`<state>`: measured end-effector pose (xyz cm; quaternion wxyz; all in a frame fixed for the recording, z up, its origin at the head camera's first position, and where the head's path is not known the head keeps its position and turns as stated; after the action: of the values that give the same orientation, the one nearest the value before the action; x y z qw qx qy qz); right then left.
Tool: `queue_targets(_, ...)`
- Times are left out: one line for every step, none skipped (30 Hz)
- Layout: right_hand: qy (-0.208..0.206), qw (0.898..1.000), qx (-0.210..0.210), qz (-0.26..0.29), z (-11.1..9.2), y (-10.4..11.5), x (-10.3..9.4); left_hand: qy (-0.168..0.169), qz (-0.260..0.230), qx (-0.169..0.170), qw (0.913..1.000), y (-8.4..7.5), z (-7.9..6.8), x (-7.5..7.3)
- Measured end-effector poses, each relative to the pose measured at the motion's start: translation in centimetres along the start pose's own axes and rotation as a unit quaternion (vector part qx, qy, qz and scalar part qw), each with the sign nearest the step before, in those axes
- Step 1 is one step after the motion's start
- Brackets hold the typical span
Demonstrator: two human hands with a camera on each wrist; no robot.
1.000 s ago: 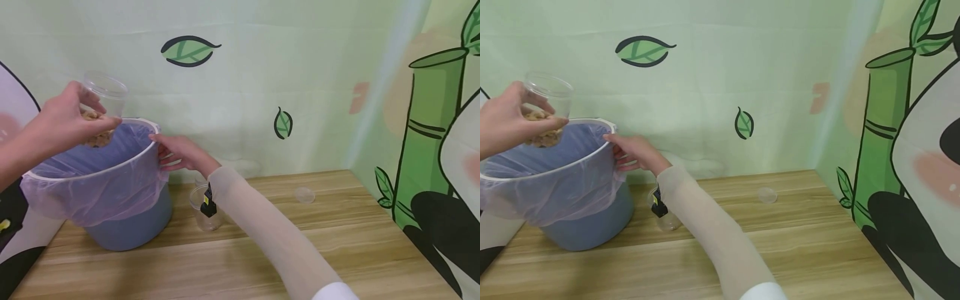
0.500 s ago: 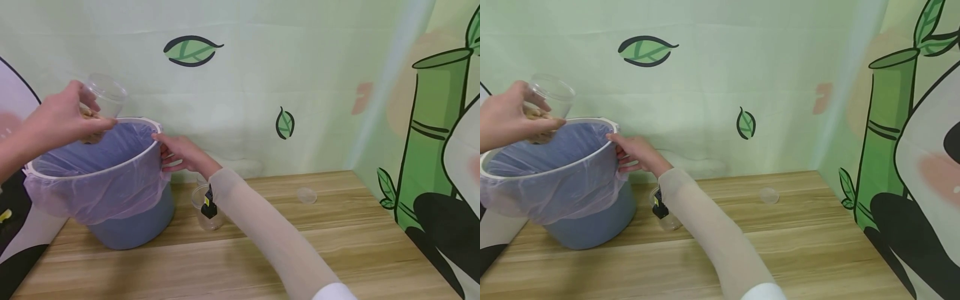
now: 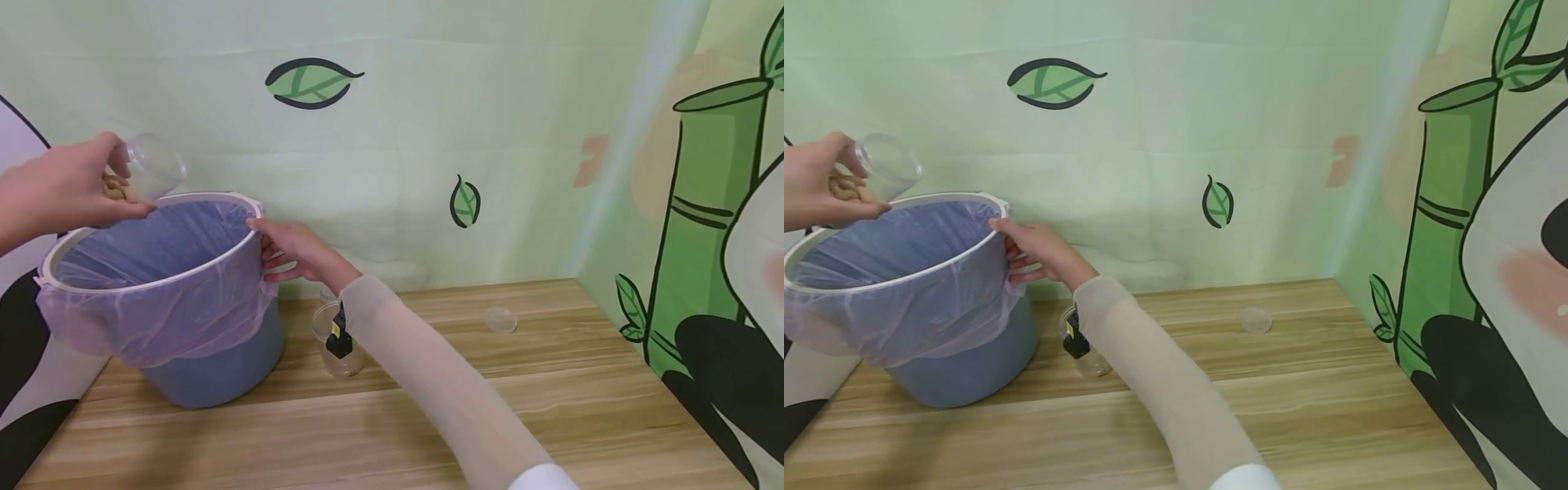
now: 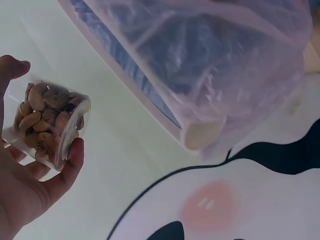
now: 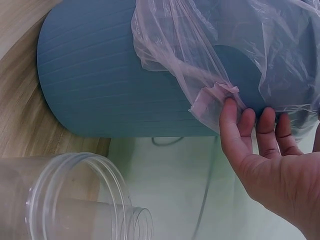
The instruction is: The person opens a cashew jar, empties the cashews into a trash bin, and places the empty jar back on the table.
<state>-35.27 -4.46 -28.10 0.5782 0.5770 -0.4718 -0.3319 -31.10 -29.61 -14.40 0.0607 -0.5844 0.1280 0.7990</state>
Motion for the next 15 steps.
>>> queue_targets(0.001,1.000,0.000,0.001,0.0,0.0,0.0,0.004,0.005,0.002,1.0000,0.1,0.0,0.0)
queue_targets(0.002,1.000,0.000,0.001,-0.1,0.0,0.0,0.007,0.011,0.005,0.9999,0.2,0.1,0.1)
queue_targets(0.003,1.000,0.000,0.001,-0.1,0.0,0.0,0.011,0.016,0.007,0.9998,0.3,0.1,0.1)
queue_targets(0.004,1.000,0.000,0.001,-0.1,0.0,0.0,0.015,0.019,0.009,0.9997,0.4,0.2,0.1)
queue_targets(0.004,1.000,0.000,0.002,-0.1,0.0,0.1,0.020,0.023,0.012,0.9995,0.4,0.2,0.2)
queue_targets(0.004,1.000,0.001,0.002,-0.1,0.0,0.1,0.023,0.028,0.014,0.9993,0.5,0.3,0.2)
queue_targets(0.004,1.000,0.001,0.003,-0.1,0.0,0.1,0.025,0.033,0.018,0.9990,0.6,0.5,0.3)
queue_targets(0.003,1.000,0.001,0.003,-0.1,0.0,0.1,0.026,0.039,0.024,0.9986,0.7,0.6,0.4)
queue_targets(0.003,1.000,0.001,0.002,-0.1,0.0,0.0,0.028,0.043,0.029,0.9982,0.8,0.8,0.4)
queue_targets(0.003,1.000,0.001,0.003,-0.1,0.0,0.0,0.029,0.048,0.037,0.9977,0.9,1.1,0.4)
queue_targets(0.004,1.000,0.001,0.002,-0.1,0.0,0.0,0.030,0.055,0.046,0.9970,1.1,1.3,0.4)
queue_targets(0.005,1.000,0.000,0.001,-0.1,0.0,-0.1,0.031,0.061,0.055,0.9961,1.2,1.6,0.4)
queue_targets(0.004,1.000,-0.001,0.001,-0.1,0.0,-0.1,0.033,0.066,0.064,0.9952,1.4,1.9,0.4)
queue_targets(0.005,1.000,-0.001,0.002,-0.1,-0.1,-0.1,0.033,0.070,0.073,0.9943,1.5,2.2,0.3)
queue_targets(0.006,1.000,-0.002,0.002,-0.1,-0.1,-0.2,0.036,0.075,0.080,0.9933,1.6,2.5,0.3)
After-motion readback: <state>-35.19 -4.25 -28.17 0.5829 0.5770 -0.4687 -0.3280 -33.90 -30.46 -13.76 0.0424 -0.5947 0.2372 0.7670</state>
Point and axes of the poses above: each hand's wrist, its own z-axis towards the middle knuckle, its own x-axis out of the palm, y = z × x, the point moved 2 cm from there along z, towards the middle knuckle, and after that the axes turned 9 degrees about z, right-handed, at the moved point
